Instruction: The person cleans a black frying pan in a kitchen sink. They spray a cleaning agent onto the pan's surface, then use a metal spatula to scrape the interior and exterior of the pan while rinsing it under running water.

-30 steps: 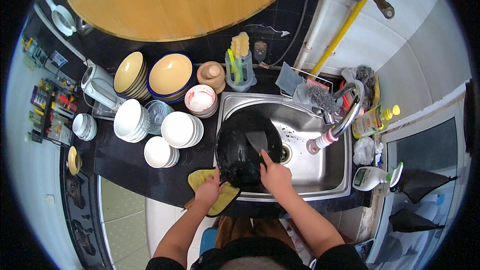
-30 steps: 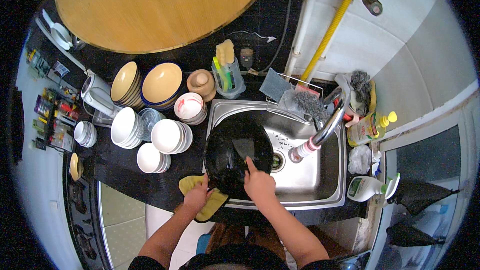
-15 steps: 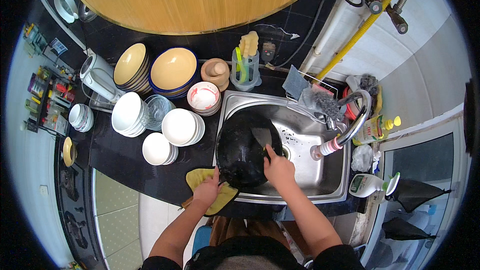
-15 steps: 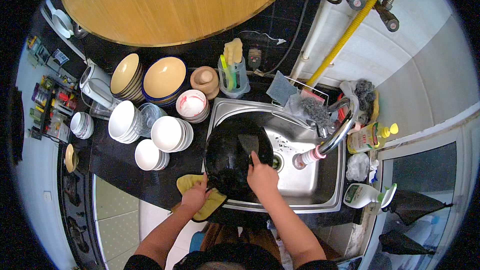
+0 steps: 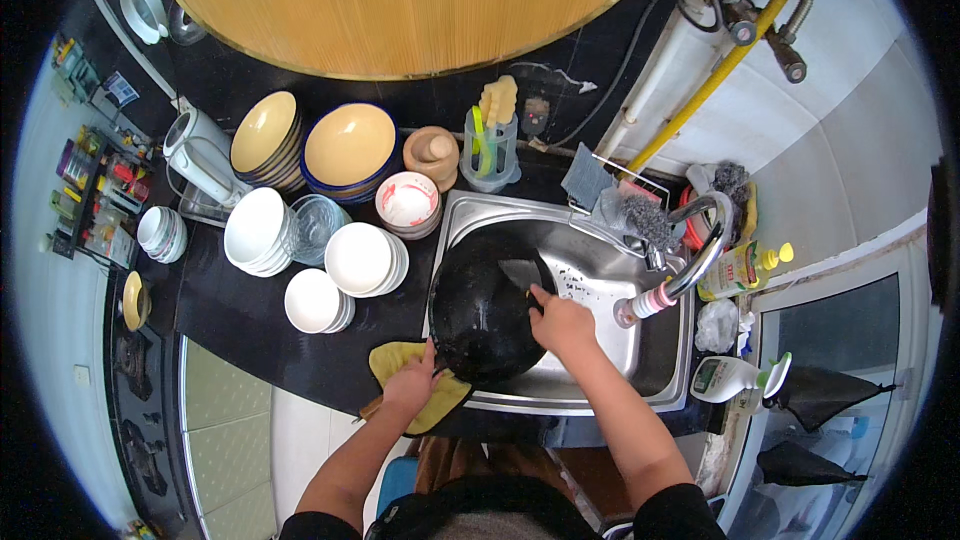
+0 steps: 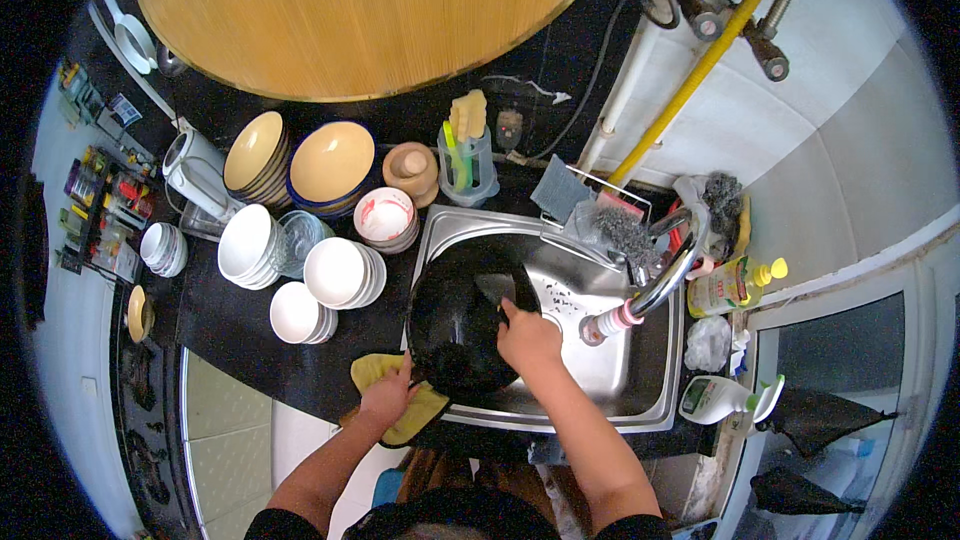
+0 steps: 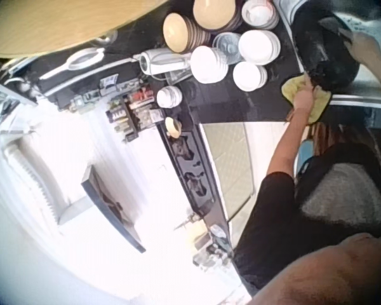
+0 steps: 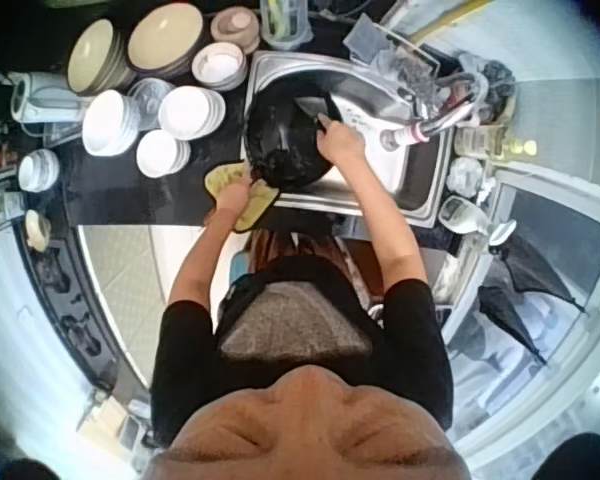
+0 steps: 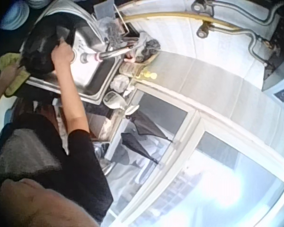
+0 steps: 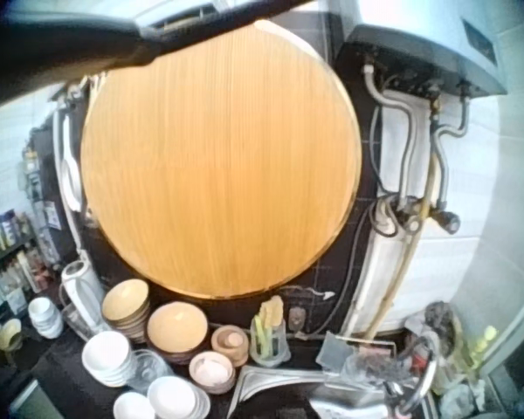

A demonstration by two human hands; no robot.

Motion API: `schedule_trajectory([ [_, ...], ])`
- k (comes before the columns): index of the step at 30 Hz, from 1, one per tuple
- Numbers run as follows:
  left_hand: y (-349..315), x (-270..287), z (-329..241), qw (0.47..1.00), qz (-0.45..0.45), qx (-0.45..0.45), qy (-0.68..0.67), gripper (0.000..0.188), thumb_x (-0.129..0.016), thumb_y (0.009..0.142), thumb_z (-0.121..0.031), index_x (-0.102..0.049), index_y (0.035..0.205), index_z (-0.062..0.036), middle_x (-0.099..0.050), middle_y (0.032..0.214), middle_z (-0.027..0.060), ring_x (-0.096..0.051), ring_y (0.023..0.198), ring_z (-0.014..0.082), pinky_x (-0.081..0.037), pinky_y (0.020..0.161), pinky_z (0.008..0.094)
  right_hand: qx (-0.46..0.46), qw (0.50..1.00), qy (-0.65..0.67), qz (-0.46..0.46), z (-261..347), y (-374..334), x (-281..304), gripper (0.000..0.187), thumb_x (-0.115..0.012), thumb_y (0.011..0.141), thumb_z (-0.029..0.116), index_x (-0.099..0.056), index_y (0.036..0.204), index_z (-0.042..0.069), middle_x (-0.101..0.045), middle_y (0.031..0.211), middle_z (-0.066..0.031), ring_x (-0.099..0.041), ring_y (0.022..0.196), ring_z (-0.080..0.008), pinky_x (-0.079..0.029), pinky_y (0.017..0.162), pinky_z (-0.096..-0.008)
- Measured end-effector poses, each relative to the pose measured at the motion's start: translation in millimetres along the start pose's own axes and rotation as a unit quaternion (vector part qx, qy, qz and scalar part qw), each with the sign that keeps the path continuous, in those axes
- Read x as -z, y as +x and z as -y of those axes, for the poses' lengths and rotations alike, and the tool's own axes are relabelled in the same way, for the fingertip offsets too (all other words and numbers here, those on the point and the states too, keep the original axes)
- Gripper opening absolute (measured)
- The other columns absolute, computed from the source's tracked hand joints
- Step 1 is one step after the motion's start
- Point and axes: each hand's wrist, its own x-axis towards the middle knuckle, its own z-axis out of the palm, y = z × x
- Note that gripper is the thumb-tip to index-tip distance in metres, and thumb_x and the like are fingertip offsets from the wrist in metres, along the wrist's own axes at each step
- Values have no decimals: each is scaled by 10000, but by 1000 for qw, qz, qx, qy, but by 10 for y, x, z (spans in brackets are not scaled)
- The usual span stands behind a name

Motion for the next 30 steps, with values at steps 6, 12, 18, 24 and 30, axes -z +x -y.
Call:
schedule_trajectory([
  [6,-12,-18,-10,1000,-3,0,12,691,-519,886,-380,-204,1426,-86,-568,887,179,-624,686,326,-512,589,422,-16,999,24,-31,97,91,-192,423,-515,847,277,-526,1262,197,-665,800,-159,-652,748,-322,-520,693,-419],
  [12,-1,-103,72,999,-32,-15,10,691,-517,886,-384,-203,1425,-88,-568,873,182,-623,683,331,-510,567,426,-17,999,-15,35,198,133,-50,488,-493,859,252,-446,1334,149,-666,875,-170,-660,818,-294,-528,691,-408],
  [18,15,-115,44,1000,-10,-14,-2,732,-522,879,-399,-169,1430,-70,-570,887,201,-618,685,341,-509,564,433,-27,998,-38,29,111,101,78,418,-515,846,316,-534,1256,235,-667,917,-141,-649,843,-310,-512,765,-413],
  [24,-42,36,-8,1000,1,1,-4,710,-523,882,-379,-180,1436,-97,-559,906,180,-625,730,333,-513,615,446,39,999,-33,3,124,-309,54,420,-511,853,285,-526,1265,204,-665,781,-150,-654,732,-315,-525,677,-418],
  [30,-22,-48,22,1000,-17,-6,-22,721,-524,883,-382,-161,1440,-106,-562,890,187,-621,700,337,-511,592,440,57,996,-61,-31,254,-354,34,393,-523,853,307,-548,1239,239,-657,725,-147,-651,676,-322,-525,654,-423],
])
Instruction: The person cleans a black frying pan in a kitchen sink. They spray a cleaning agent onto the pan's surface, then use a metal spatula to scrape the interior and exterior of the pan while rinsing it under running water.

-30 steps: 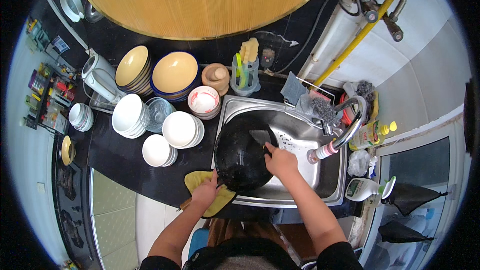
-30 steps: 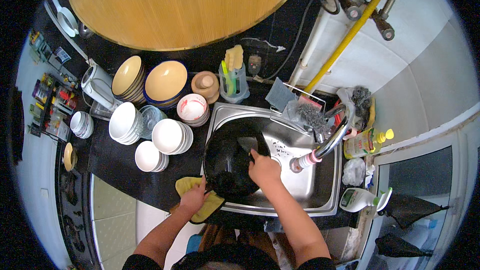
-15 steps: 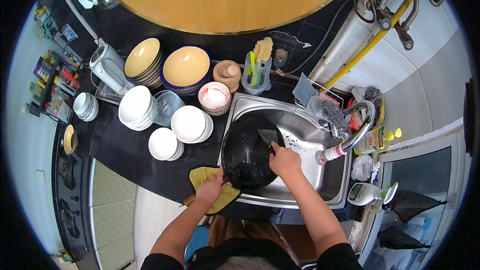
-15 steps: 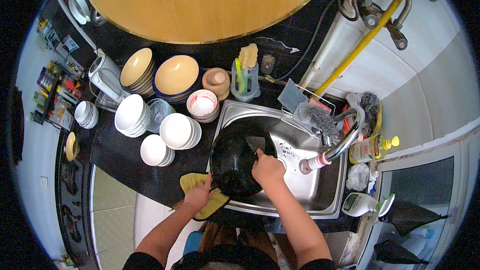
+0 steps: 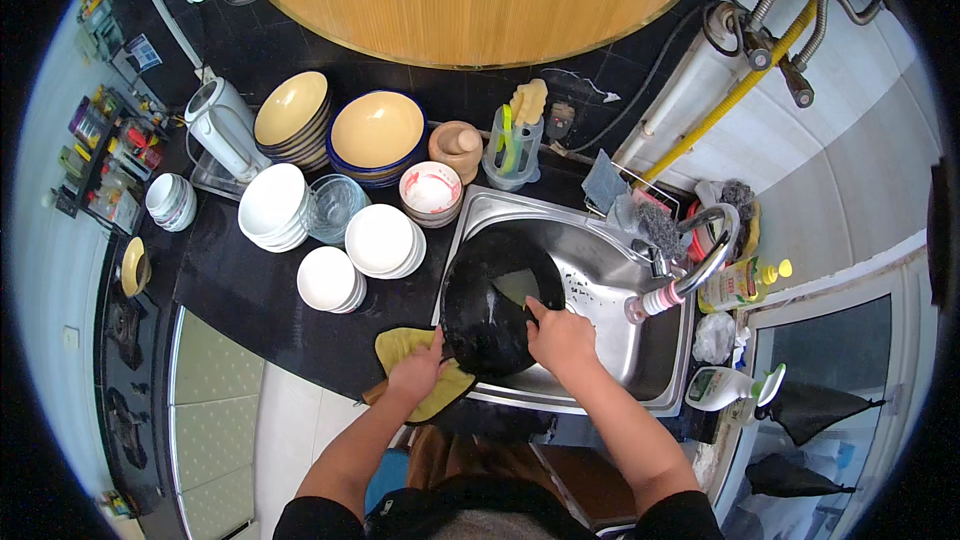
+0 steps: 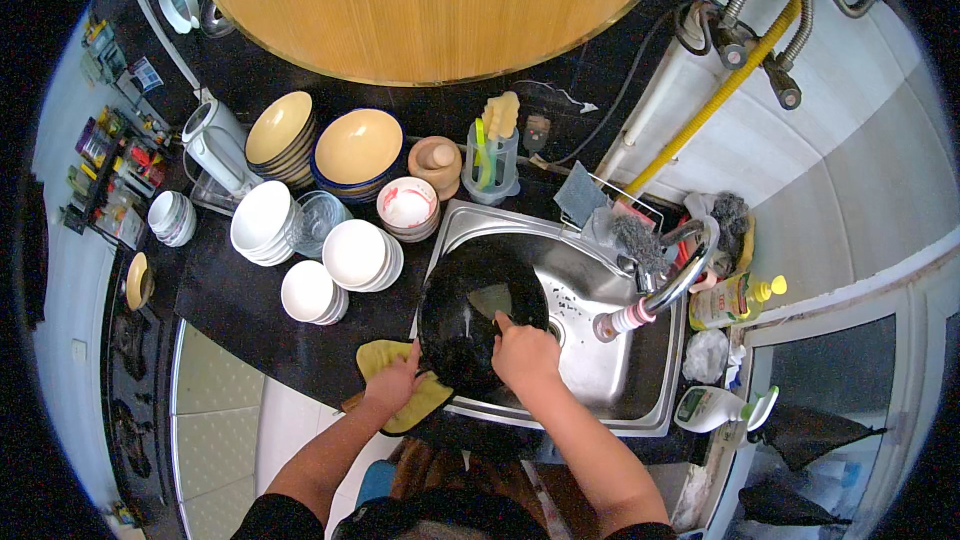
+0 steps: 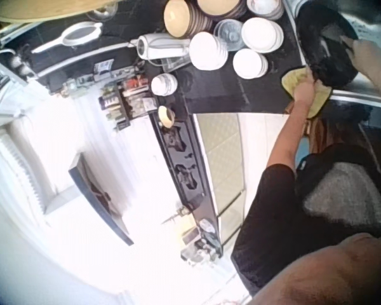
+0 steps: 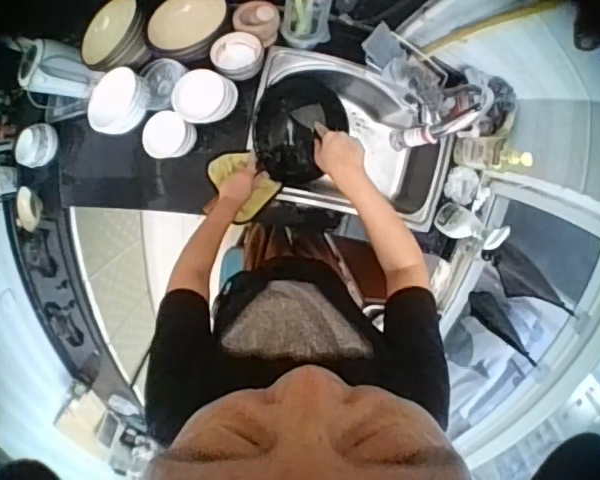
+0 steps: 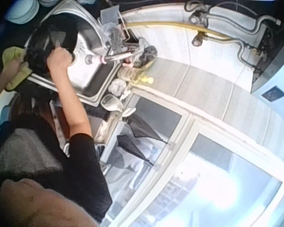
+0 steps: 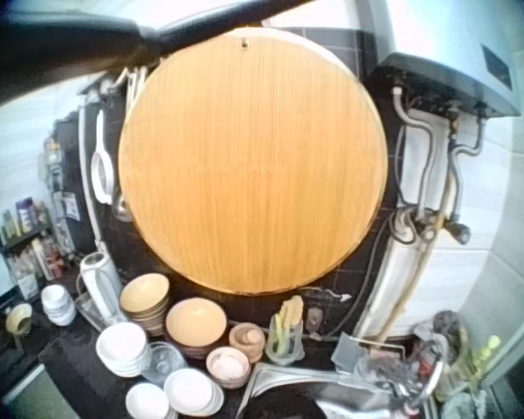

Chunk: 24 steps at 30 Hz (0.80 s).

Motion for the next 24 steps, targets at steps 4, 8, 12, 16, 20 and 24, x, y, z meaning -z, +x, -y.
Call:
schedule_trajectory([
  [4,25,-54,45,1000,0,-4,11,724,-512,890,-382,-138,1443,-99,-575,883,193,-614,695,349,-506,591,436,0,998,20,-55,-37,5,-12,378,-520,863,339,-571,1206,188,-652,716,-160,-644,648,-331,-516,613,-426],
  [8,-35,-8,23,999,-28,-9,18,706,-526,879,-391,-192,1438,-116,-552,843,158,-624,664,316,-517,555,423,-16,978,92,-188,-217,78,-97,462,-566,847,314,-515,1222,51,-630,687,-190,-626,585,-332,-500,547,-429],
  [12,-7,-36,20,999,-32,-13,25,705,-528,878,-392,-200,1435,-110,-549,832,152,-624,650,305,-516,547,416,-133,907,397,-50,-443,164,-470,477,-609,838,271,-485,1213,4,-636,810,-235,-648,683,-333,-513,644,-401],
  [16,-3,-56,33,999,-37,-15,20,704,-528,874,-402,-214,1431,-108,-550,834,152,-624,649,302,-515,545,417,-88,891,425,-136,-437,189,-752,442,-598,861,254,-477,1199,-4,-635,935,-244,-650,730,-340,-504,691,-402],
  [20,-18,-35,41,999,-32,-16,23,712,-516,881,-412,-202,1433,-89,-578,823,168,-621,667,314,-511,544,419,-47,937,288,-191,-128,130,-561,379,-551,893,253,-518,1214,53,-635,817,-225,-639,768,-351,-500,666,-392],
  [24,-2,-22,43,1000,-14,-12,-7,705,-508,889,-392,-179,1435,-90,-573,857,174,-618,721,324,-513,595,429,-77,961,222,-144,-44,133,-406,381,-533,893,307,-540,1222,115,-631,804,-234,-614,754,-406,-487,672,-471],
])
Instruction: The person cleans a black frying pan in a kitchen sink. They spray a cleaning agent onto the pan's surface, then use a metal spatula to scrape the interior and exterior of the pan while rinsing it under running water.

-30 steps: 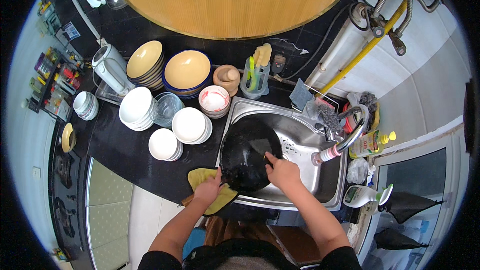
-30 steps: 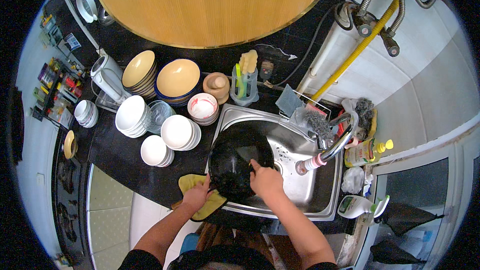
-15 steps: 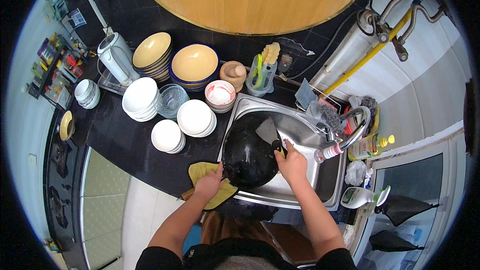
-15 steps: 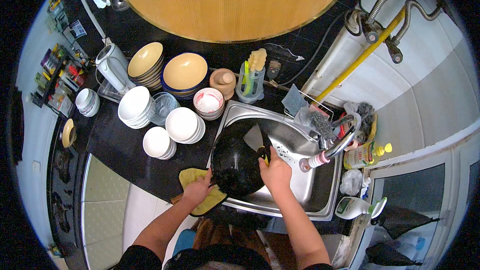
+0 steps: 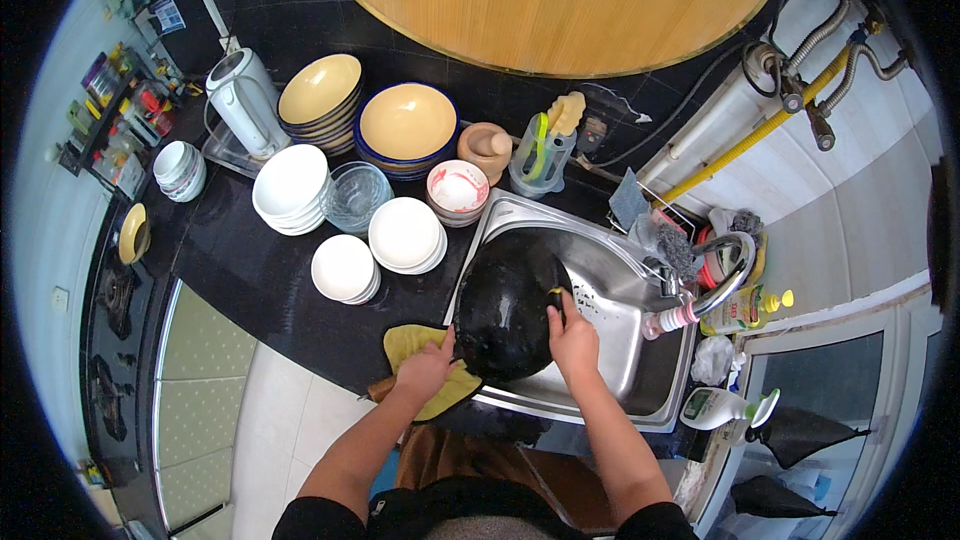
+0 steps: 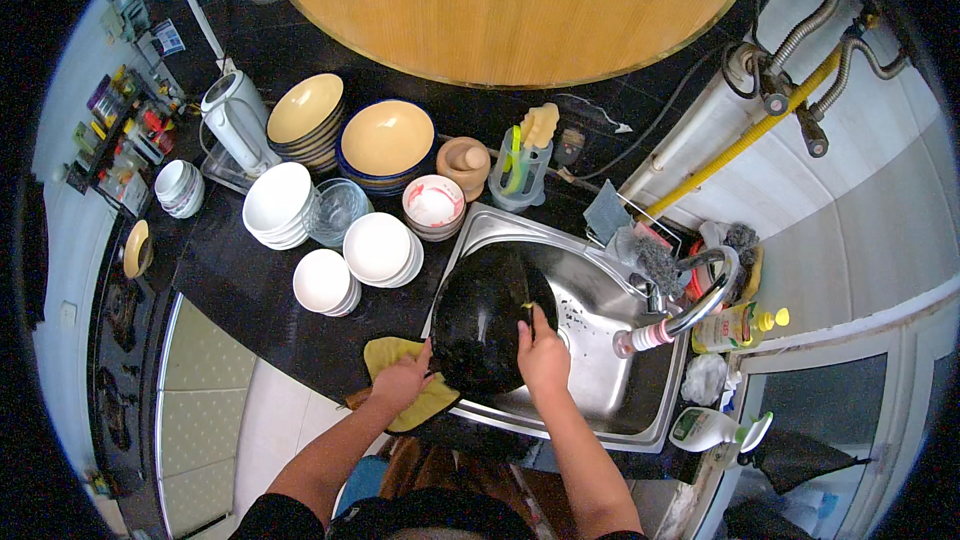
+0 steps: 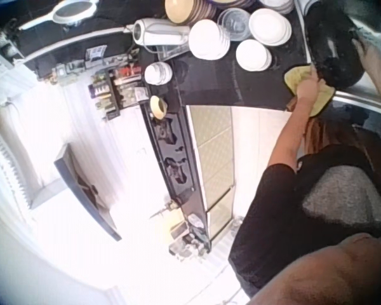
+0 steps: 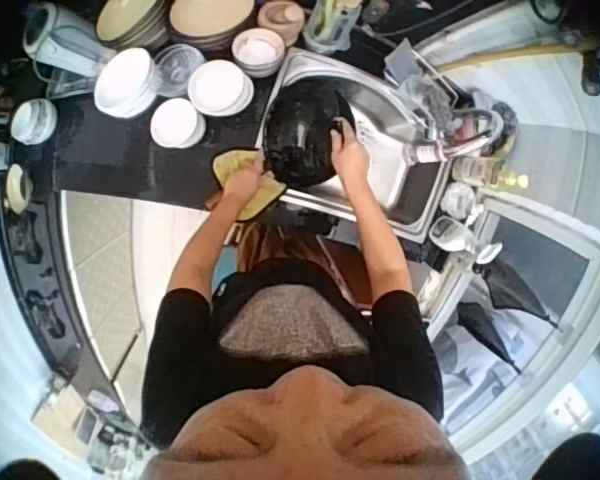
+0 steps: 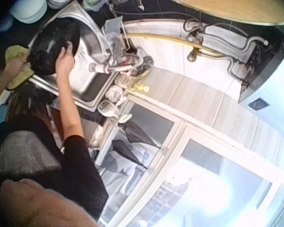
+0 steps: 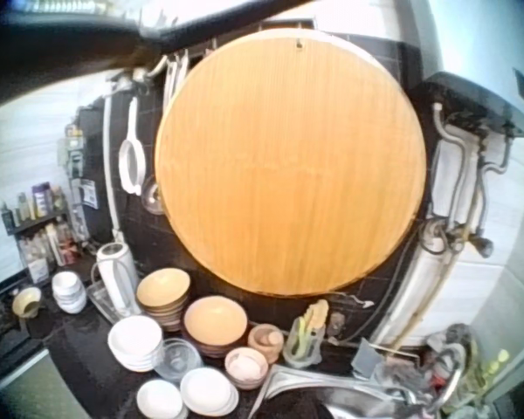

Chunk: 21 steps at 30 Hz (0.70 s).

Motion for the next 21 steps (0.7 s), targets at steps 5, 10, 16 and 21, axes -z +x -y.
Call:
schedule_trajectory([
  [5,29,-41,11,1000,-14,-3,-9,698,-544,875,-357,-215,1426,-83,-556,859,161,-629,704,295,-521,585,409,22,999,-37,14,-80,-13,-142,363,-538,888,292,-552,1207,120,-630,751,-221,-613,678,-403,-490,621,-470],
  [10,-14,57,-36,1000,3,3,11,700,-546,874,-354,-213,1429,-86,-553,875,164,-626,708,298,-521,591,416,41,998,-12,-41,38,6,-29,371,-550,875,304,-550,1198,122,-631,760,-224,-616,682,-404,-494,628,-474],
  [16,-25,87,-50,1000,11,6,9,702,-545,874,-359,-212,1429,-87,-553,878,163,-627,714,304,-520,589,420,30,997,-3,-69,-3,-8,-16,363,-542,878,295,-550,1192,112,-631,751,-227,-616,686,-406,-497,637,-475],
  [21,-7,33,-26,1000,-2,5,10,703,-546,873,-361,-213,1428,-85,-556,886,167,-629,719,305,-522,595,411,51,997,-33,-50,-107,-28,-46,394,-539,885,271,-513,1228,79,-632,744,-210,-615,643,-380,-496,575,-454],
])
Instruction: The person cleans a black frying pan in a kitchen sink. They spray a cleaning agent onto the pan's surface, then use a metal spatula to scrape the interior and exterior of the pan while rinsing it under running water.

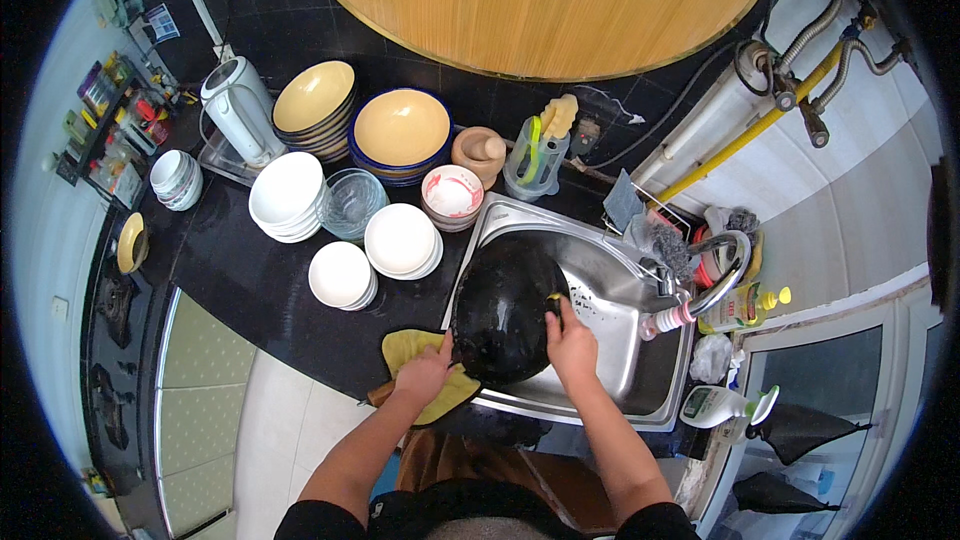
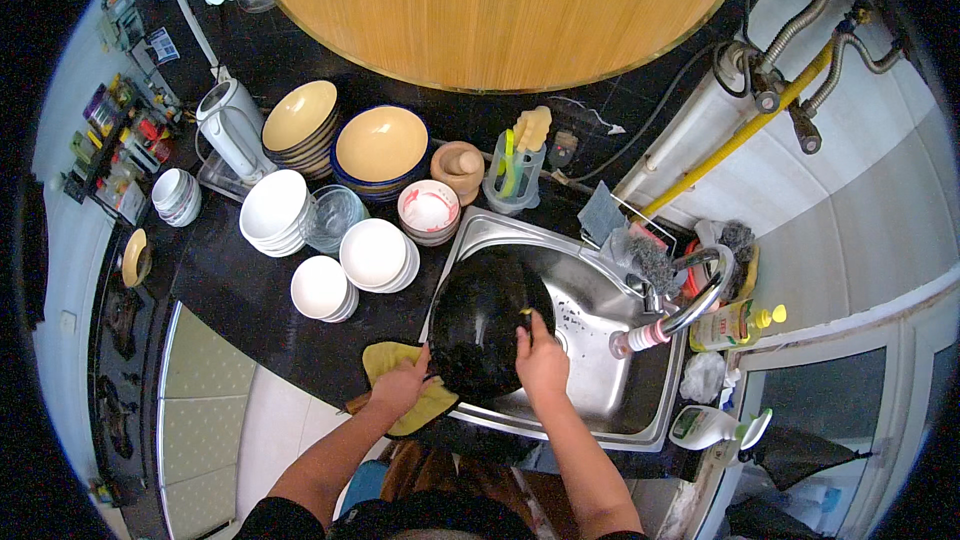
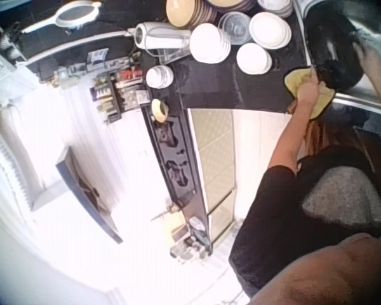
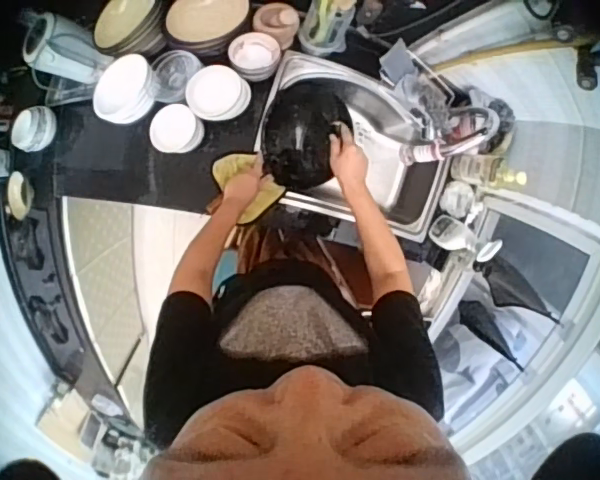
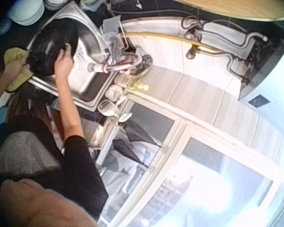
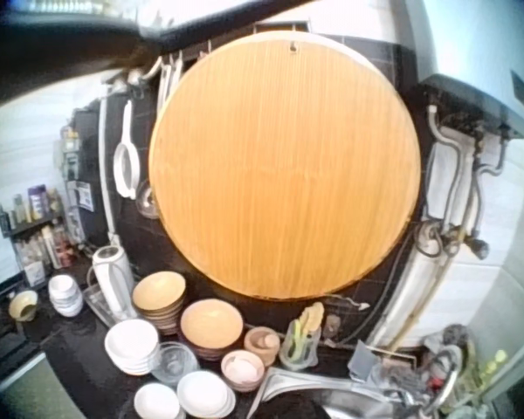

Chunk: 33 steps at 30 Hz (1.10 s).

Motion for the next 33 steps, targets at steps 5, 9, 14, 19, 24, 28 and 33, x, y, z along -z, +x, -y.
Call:
schedule_trajectory([
  [5,-1,61,-41,1000,13,5,3,703,-547,873,-360,-213,1427,-83,-559,881,166,-630,719,298,-525,598,398,-33,997,-23,61,-99,-76,-78,374,-544,883,278,-543,1202,83,-637,784,-219,-615,695,-405,-491,617,-463],
  [9,-6,39,-23,1000,3,-3,7,704,-541,876,-361,-205,1429,-82,-559,877,168,-629,716,299,-522,595,394,-58,995,74,-21,-30,-44,5,391,-546,879,314,-547,1196,86,-635,799,-236,-615,714,-417,-495,655,-479],
  [14,16,-41,31,1000,-3,-8,4,700,-531,881,-365,-203,1428,-76,-559,876,173,-627,710,303,-520,594,397,-61,997,49,20,-64,-31,-16,371,-539,886,295,-548,1194,90,-634,762,-229,-617,722,-412,-496,662,-466],
  [19,3,29,-18,1000,3,-9,15,696,-528,882,-372,-209,1427,-79,-561,854,169,-626,705,300,-520,591,401,-49,996,16,67,-132,-22,-83,368,-530,895,275,-531,1205,76,-633,783,-234,-614,746,-411,-489,654,-463],
  [24,3,4,-11,999,-5,-8,31,699,-530,879,-378,-209,1427,-85,-560,839,159,-626,686,297,-521,580,404,-45,996,67,25,-168,-35,-102,391,-512,897,318,-529,1210,84,-633,811,-241,-616,724,-416,-497,652,-482],
  [28,-2,-8,5,999,-12,-10,30,707,-530,878,-382,-202,1429,-85,-563,846,159,-627,675,299,-521,571,407,-61,995,57,46,-115,-25,-69,404,-512,896,325,-525,1213,76,-630,803,-249,-618,729,-413,-496,637,-479],
  [33,8,-7,-15,1000,0,-3,21,713,-535,874,-383,-202,1430,-87,-563,837,160,-628,682,300,-522,572,407,-26,997,54,57,-168,-104,-174,409,-516,898,322,-518,1220,71,-627,720,-222,-612,665,-402,-490,596,-466],
])
